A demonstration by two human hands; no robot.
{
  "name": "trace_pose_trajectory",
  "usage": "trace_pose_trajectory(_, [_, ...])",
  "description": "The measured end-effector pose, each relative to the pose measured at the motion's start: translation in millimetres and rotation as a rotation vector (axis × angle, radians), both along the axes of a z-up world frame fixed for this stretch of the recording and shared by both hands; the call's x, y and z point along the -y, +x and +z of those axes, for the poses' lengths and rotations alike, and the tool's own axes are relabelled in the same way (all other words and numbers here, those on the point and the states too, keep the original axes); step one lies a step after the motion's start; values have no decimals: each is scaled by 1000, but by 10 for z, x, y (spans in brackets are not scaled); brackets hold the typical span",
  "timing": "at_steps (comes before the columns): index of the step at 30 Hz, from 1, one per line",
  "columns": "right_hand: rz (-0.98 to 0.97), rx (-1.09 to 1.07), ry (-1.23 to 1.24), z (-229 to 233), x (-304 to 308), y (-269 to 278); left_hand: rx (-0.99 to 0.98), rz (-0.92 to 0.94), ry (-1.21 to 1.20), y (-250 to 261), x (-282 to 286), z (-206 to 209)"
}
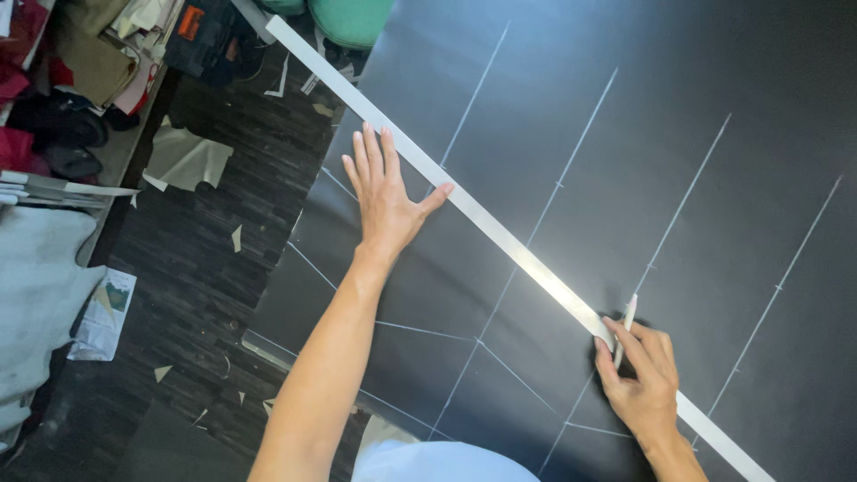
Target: The person uses a long white ruler and a white marker to draw straight lines on a large black sheet. They repeatedly reposition the ruler and draw intersecting lines to form a grid pattern. A newspaper is placed on the sheet and used as a reference or template during the process.
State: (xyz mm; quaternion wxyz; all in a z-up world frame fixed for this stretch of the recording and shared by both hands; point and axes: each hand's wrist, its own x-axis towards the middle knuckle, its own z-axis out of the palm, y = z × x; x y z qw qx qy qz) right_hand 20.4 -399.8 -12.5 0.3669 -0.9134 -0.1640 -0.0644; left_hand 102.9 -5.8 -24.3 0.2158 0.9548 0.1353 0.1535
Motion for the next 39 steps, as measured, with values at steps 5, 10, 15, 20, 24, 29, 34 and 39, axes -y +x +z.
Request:
trace_pose_trajectory(5, [-40,-81,83,206,-184,206,11,14,-9,25,4,39])
trace_pose_trajectory(10, [112,-366,285,379,-709,754,2,18,-17,3,49,36])
trace_pose_trajectory(15, [390,-249,189,449,-1555,1356,3,31,0,1,69,77])
trace_pose_trajectory(20, [429,-183,-25,515,-1955,1636,13,42,5,0,95,98])
trace_pose_trajectory(24, [494,-164,-29,490,-1972,1740,27,41,8,-7,102,103])
trace_pose_trajectory(29, [576,-116,-13,516,-2145,1917,28,59,25,1,110,83])
trace_pose_trajectory(34, [505,-192,-77,411,-3120,2294,-2,89,89,40,152,10])
trace_pose_trajectory(39, [523,-124,-68,503,-3585,2380,-46,117,132,58,179,51])
